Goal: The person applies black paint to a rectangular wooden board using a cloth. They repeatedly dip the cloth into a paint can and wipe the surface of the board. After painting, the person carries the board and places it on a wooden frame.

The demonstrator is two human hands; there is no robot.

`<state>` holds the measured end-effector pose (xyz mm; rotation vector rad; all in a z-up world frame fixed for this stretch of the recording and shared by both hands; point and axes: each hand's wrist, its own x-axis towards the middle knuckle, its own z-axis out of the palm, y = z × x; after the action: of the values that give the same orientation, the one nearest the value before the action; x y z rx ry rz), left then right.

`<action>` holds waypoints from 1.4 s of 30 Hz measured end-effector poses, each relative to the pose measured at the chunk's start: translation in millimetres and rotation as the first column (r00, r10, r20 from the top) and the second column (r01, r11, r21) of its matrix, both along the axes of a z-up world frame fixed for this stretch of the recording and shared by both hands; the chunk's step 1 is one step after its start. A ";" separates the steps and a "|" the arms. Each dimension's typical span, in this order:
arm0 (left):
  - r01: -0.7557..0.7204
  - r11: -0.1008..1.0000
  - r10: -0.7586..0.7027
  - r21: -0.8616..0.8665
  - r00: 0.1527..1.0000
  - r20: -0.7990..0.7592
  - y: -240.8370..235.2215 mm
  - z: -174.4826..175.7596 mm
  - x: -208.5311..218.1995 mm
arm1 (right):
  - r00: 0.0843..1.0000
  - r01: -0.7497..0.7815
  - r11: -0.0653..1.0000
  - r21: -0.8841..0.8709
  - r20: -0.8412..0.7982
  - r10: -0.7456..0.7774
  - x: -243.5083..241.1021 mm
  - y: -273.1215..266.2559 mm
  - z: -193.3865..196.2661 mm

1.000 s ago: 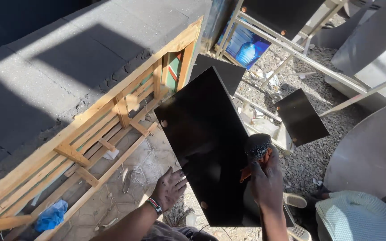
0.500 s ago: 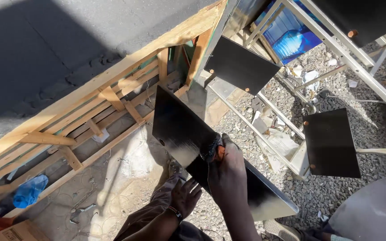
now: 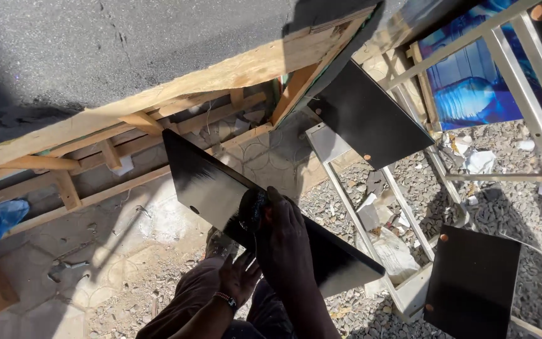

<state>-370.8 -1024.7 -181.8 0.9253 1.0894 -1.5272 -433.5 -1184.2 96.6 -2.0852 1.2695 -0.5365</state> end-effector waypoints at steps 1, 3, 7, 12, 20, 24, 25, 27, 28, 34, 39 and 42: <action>-0.035 0.999 0.035 0.026 0.999 0.002 -8.9 4.9 -6.7 | 0.999 -0.053 0.998 -0.017 -0.003 0.053 -1.3 -7.5 -10.2; -0.099 0.994 0.099 0.050 0.995 0.007 -23.9 11.6 -19.9 | 0.990 -0.141 0.988 -0.061 -0.018 0.140 -10.3 -20.8 -31.7; -0.162 0.984 0.159 0.078 0.986 0.052 -55.3 -26.8 -61.1 | 0.950 -0.312 0.936 -0.163 -0.079 0.303 -48.2 -53.1 -98.6; -0.320 0.940 0.314 0.115 0.947 0.065 -75.2 -62.6 -88.7 | 0.861 -0.508 0.823 -0.253 -0.153 0.485 -70.3 -86.3 -166.6; -0.416 0.899 0.407 0.139 0.909 0.089 -99.0 -187.1 -65.9 | 0.930 -0.366 0.881 0.298 0.091 0.356 15.7 -121.8 -224.7; -0.511 0.856 0.517 -0.081 0.844 0.142 -136.3 -326.9 -33.3 | 0.903 -0.424 0.876 0.232 0.029 0.429 54.8 -144.2 -301.3; -0.538 0.840 0.543 -0.077 0.823 0.167 -153.4 -328.0 -13.3 | 0.895 -0.446 0.879 0.168 0.075 0.440 68.3 -149.9 -313.6; -0.573 0.814 0.580 -0.096 0.791 0.196 -181.7 -379.3 27.1 | 0.876 -0.476 0.875 0.083 0.128 0.465 100.5 -173.1 -344.1; -0.557 0.772 0.621 -0.306 0.764 0.174 -186.9 -429.0 38.4 | 0.857 -0.502 0.864 0.033 0.153 0.492 112.4 -183.9 -361.6; -0.632 0.663 0.729 -0.401 0.665 0.159 -260.0 -503.8 120.2 | 0.811 -0.552 0.831 -0.061 0.190 0.553 183.8 -212.8 -370.6; -0.620 0.648 0.737 -0.441 0.656 0.162 -271.8 -461.4 119.8 | 0.816 -0.565 0.820 -0.089 0.081 0.572 222.5 -238.0 -345.1; -0.676 0.617 0.765 -0.404 0.635 0.107 -269.4 -447.2 110.4 | 0.821 -0.568 0.823 -0.036 0.047 0.569 235.1 -242.3 -344.2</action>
<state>-260.4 -1294.1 -629.0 0.3410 0.8147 -0.8101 -198.4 -1426.5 -247.6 -2.3029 0.5479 -0.3276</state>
